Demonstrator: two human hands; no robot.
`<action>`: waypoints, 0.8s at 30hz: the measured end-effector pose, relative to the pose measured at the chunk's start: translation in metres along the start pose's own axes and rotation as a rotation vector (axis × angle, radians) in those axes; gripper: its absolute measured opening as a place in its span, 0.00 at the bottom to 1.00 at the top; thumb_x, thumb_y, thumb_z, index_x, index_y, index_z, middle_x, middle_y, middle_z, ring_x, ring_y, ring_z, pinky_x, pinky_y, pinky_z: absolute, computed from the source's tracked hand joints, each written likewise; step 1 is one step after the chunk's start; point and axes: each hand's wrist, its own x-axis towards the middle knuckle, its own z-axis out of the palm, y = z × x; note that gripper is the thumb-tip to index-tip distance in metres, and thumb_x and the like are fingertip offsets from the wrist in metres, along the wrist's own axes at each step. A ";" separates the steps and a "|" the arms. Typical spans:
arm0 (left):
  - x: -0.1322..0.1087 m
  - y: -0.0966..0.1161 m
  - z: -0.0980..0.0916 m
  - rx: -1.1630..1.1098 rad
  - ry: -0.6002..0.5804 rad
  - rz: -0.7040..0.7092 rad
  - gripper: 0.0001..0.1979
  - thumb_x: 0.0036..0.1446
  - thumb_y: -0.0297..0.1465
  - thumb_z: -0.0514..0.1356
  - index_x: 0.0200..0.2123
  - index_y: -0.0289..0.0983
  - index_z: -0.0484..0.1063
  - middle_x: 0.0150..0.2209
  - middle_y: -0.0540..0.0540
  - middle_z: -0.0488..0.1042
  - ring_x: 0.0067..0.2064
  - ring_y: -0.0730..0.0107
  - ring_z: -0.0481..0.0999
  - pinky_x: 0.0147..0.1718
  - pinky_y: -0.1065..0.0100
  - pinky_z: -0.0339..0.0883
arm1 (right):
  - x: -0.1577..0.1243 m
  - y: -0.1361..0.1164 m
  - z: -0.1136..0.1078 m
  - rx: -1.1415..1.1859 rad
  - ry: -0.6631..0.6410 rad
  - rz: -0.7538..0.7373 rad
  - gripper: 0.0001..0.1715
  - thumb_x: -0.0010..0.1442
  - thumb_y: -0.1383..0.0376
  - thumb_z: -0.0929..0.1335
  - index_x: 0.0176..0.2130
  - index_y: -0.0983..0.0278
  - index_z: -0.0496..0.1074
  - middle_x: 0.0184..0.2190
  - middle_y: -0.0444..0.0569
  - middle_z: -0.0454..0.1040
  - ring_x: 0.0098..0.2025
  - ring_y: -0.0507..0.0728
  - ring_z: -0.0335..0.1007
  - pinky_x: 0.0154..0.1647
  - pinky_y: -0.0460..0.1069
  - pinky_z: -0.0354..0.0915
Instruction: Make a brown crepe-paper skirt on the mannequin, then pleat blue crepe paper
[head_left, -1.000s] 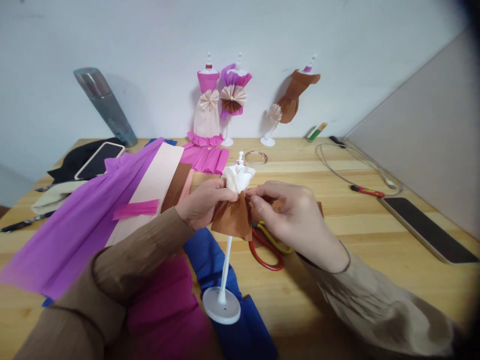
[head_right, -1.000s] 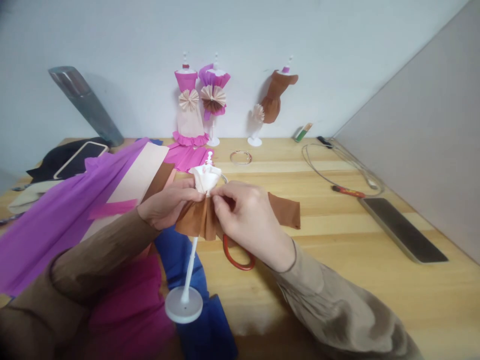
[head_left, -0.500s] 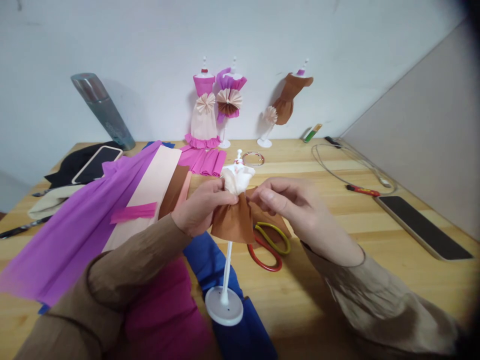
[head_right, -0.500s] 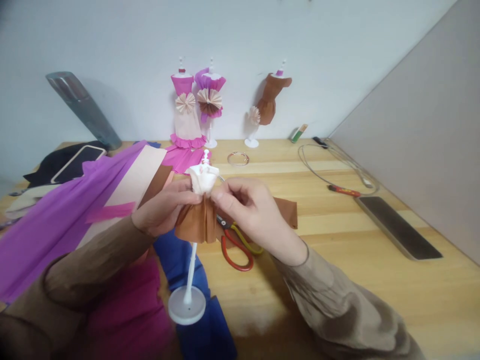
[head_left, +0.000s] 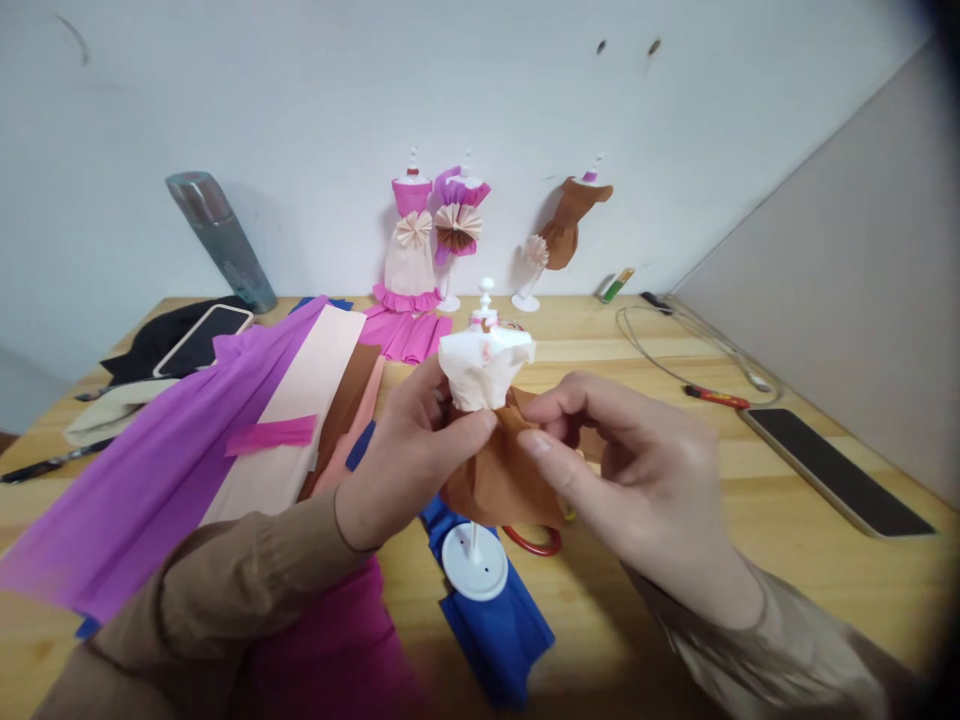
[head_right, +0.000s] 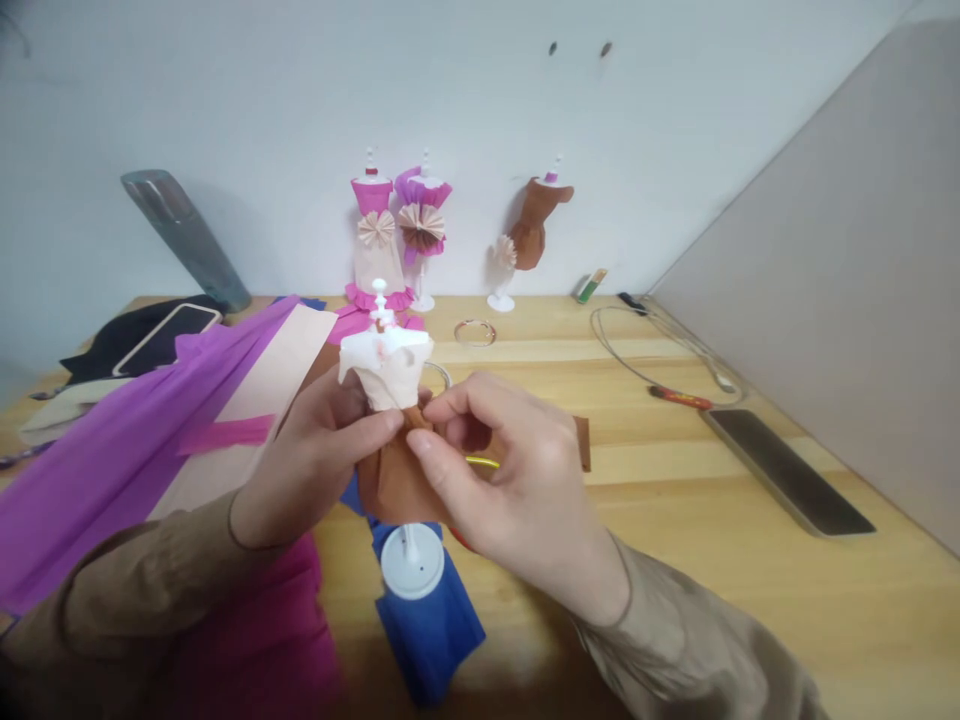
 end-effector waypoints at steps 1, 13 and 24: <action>-0.002 0.001 0.001 0.018 0.010 0.004 0.13 0.49 0.26 0.63 0.40 0.37 0.71 0.42 0.46 0.78 0.52 0.59 0.74 0.53 0.61 0.65 | 0.000 -0.001 0.000 -0.018 0.007 -0.010 0.05 0.57 0.69 0.69 0.29 0.62 0.69 0.22 0.42 0.68 0.23 0.49 0.63 0.23 0.46 0.59; -0.006 0.005 0.007 0.096 0.043 0.029 0.18 0.49 0.26 0.62 0.46 0.38 0.71 0.43 0.46 0.78 0.51 0.59 0.75 0.51 0.62 0.67 | -0.001 -0.003 0.004 0.154 -0.038 0.159 0.08 0.57 0.67 0.68 0.26 0.62 0.68 0.19 0.42 0.67 0.21 0.49 0.60 0.21 0.46 0.58; -0.004 0.002 0.002 0.024 0.018 0.018 0.16 0.48 0.24 0.61 0.43 0.37 0.73 0.44 0.46 0.78 0.52 0.60 0.74 0.53 0.62 0.66 | 0.005 0.004 0.004 0.186 -0.116 0.225 0.13 0.55 0.66 0.68 0.21 0.62 0.64 0.17 0.40 0.62 0.20 0.48 0.55 0.19 0.44 0.54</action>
